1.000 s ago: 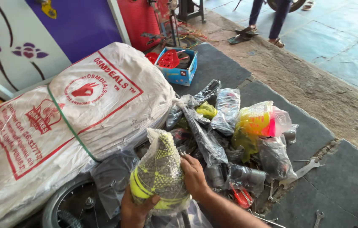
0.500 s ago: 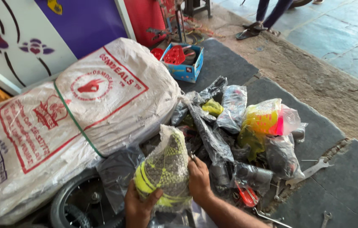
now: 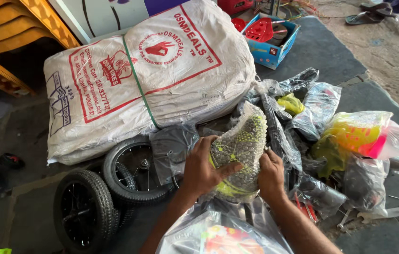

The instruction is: The person unwraps a bicycle seat from protective material and uses a wrench to tighten hardware on a bicycle part held between their legs.

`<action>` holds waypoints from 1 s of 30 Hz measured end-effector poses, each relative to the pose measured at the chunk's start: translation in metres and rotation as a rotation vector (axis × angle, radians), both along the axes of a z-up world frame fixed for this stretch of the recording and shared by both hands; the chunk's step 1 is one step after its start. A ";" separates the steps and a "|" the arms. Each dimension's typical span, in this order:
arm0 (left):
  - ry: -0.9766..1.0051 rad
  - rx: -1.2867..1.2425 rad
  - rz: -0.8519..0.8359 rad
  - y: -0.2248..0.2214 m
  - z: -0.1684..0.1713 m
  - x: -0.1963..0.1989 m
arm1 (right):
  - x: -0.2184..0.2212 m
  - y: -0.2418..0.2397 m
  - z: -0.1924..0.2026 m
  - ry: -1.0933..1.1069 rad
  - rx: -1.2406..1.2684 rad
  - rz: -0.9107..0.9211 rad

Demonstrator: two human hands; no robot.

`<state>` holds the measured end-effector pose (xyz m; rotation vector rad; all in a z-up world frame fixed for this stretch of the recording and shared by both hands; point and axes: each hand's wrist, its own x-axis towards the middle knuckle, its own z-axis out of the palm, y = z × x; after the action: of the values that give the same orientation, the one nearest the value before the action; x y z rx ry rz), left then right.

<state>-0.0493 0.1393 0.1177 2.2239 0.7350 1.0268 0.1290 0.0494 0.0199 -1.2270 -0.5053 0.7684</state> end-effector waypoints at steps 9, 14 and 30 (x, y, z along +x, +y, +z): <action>-0.170 -0.047 0.071 -0.008 -0.022 -0.002 | 0.008 0.008 0.007 -0.159 -0.137 0.065; -0.273 -0.121 0.065 -0.018 -0.020 0.001 | 0.011 0.010 0.027 -0.330 -0.231 0.068; -0.458 -1.358 -0.535 0.065 -0.101 -0.004 | 0.003 -0.015 -0.002 -0.126 -0.084 0.148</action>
<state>-0.0538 0.2047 0.0170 0.8588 0.3626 0.4416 0.1322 0.0345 0.0182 -1.3326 -0.6780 0.8480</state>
